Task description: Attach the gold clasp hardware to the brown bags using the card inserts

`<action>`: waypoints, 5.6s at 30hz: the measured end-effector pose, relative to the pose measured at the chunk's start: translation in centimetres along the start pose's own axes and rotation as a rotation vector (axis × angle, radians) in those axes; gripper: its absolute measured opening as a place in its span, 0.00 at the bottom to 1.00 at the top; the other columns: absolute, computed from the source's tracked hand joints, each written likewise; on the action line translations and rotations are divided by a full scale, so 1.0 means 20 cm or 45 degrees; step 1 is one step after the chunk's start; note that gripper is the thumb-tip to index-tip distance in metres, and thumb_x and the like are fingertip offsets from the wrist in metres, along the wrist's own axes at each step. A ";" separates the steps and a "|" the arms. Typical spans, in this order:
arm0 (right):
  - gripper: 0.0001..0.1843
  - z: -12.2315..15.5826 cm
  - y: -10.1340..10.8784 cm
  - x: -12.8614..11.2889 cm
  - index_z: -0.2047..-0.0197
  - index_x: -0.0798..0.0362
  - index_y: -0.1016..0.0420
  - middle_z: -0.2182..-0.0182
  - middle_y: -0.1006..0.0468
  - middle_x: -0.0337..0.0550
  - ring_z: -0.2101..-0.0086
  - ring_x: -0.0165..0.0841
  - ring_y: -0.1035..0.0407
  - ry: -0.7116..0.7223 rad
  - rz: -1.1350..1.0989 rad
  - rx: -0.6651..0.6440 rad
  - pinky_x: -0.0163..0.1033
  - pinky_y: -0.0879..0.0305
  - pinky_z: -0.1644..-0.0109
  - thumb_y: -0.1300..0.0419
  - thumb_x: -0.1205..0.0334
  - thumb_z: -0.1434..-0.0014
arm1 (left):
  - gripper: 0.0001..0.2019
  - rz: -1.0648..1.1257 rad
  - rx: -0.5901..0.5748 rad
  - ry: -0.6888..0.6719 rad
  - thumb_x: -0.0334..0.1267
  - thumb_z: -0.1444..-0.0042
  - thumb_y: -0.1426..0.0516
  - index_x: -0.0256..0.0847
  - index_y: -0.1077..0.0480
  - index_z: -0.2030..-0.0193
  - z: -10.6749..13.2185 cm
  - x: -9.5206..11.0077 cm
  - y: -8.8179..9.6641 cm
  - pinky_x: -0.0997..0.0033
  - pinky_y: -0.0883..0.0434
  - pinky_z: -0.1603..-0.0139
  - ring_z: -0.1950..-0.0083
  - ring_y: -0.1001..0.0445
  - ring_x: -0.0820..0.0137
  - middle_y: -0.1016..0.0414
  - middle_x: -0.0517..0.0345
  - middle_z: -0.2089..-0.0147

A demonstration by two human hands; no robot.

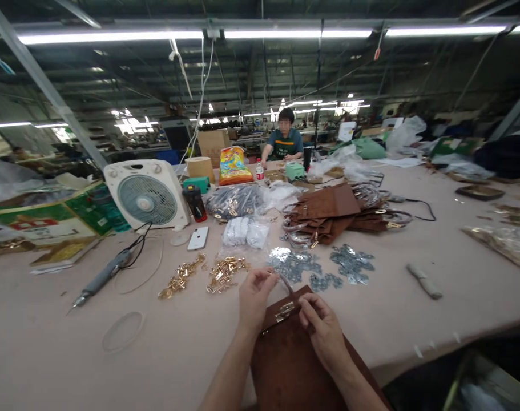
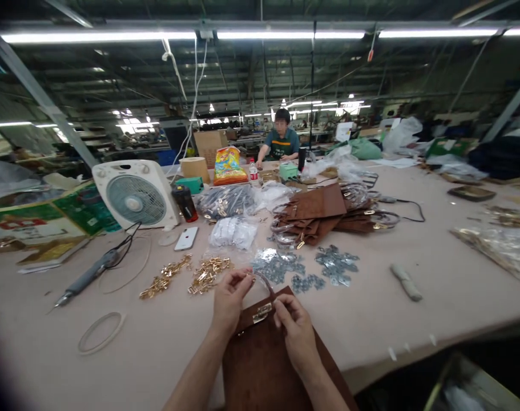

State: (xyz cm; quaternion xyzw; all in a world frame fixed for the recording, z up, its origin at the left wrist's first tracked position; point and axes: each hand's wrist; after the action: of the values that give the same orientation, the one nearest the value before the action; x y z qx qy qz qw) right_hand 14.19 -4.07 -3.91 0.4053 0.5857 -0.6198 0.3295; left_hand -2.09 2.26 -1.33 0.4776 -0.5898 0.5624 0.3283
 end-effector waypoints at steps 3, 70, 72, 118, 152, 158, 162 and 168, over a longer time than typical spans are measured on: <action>0.19 -0.01 0.00 -0.01 0.60 0.51 0.21 0.74 0.34 0.34 0.75 0.25 0.46 -0.007 -0.170 0.076 0.31 0.47 0.72 0.23 0.47 0.45 | 0.19 0.258 -0.136 0.216 0.45 0.49 0.27 0.39 0.28 0.60 0.08 -0.07 -0.15 0.70 0.22 0.54 0.57 0.18 0.67 0.17 0.49 0.51; 0.15 -0.03 0.03 0.01 0.61 0.50 0.16 0.55 0.20 0.41 0.59 0.31 0.28 -0.082 -0.278 0.149 0.35 0.25 0.54 0.21 0.55 0.49 | 0.08 -0.065 -0.370 -0.020 0.37 0.37 0.37 0.41 0.22 0.53 0.20 -0.15 -0.18 0.64 0.23 0.45 0.49 0.21 0.62 0.23 0.50 0.49; 0.14 -0.03 0.03 0.00 0.62 0.49 0.16 0.55 0.20 0.41 0.58 0.31 0.28 -0.076 -0.274 0.151 0.35 0.25 0.53 0.21 0.55 0.49 | 0.08 -0.074 -0.371 -0.027 0.37 0.37 0.37 0.41 0.22 0.52 0.20 -0.15 -0.17 0.63 0.23 0.44 0.49 0.21 0.62 0.23 0.50 0.49; 0.17 -0.01 0.12 -0.05 0.48 0.50 0.17 0.55 0.24 0.46 0.69 0.30 0.33 0.535 0.771 0.185 0.38 0.31 0.63 0.37 0.48 0.32 | 0.25 0.114 -0.426 0.276 0.50 0.43 0.31 0.33 0.19 0.46 0.18 -0.11 -0.16 0.71 0.27 0.58 0.65 0.25 0.71 0.20 0.52 0.64; 0.25 -0.05 0.14 -0.07 0.58 0.55 0.13 0.75 0.25 0.41 0.71 0.35 0.34 0.165 0.569 0.191 0.39 0.35 0.64 0.31 0.39 0.41 | 0.13 -0.235 -0.334 -0.057 0.45 0.43 0.30 0.41 0.16 0.54 0.21 -0.09 -0.18 0.71 0.22 0.62 0.66 0.22 0.70 0.23 0.53 0.59; 0.24 -0.06 0.16 -0.05 0.57 0.56 0.14 0.72 0.23 0.42 0.69 0.36 0.33 0.131 0.552 0.151 0.39 0.34 0.64 0.31 0.41 0.40 | 0.13 -0.343 -0.331 -0.174 0.45 0.41 0.32 0.45 0.16 0.52 0.22 -0.10 -0.17 0.71 0.22 0.59 0.62 0.20 0.67 0.21 0.53 0.59; 0.22 -0.06 0.16 -0.07 0.62 0.54 0.17 0.74 0.26 0.40 0.70 0.34 0.35 0.124 0.590 0.070 0.37 0.36 0.65 0.33 0.41 0.38 | 0.12 -0.417 -0.342 -0.248 0.45 0.39 0.33 0.46 0.16 0.51 0.22 -0.11 -0.16 0.70 0.22 0.57 0.60 0.20 0.67 0.20 0.53 0.60; 0.23 -0.07 0.16 -0.09 0.68 0.52 0.23 0.76 0.29 0.37 0.72 0.33 0.37 0.114 0.615 -0.036 0.36 0.38 0.66 0.35 0.40 0.35 | 0.10 -0.480 -0.361 -0.301 0.40 0.40 0.32 0.49 0.16 0.51 0.22 -0.10 -0.16 0.69 0.23 0.54 0.58 0.22 0.66 0.21 0.55 0.61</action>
State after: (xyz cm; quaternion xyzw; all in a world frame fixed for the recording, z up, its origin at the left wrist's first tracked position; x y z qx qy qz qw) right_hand 17.95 -3.05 -3.80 0.5561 0.4945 -0.4962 0.4473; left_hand 2.24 -1.47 -2.65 0.5908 -0.5975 0.3432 0.4197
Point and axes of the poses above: each hand's wrist, its own z-axis away from the middle knuckle, its own y-axis out of the back of the hand, x = y × z
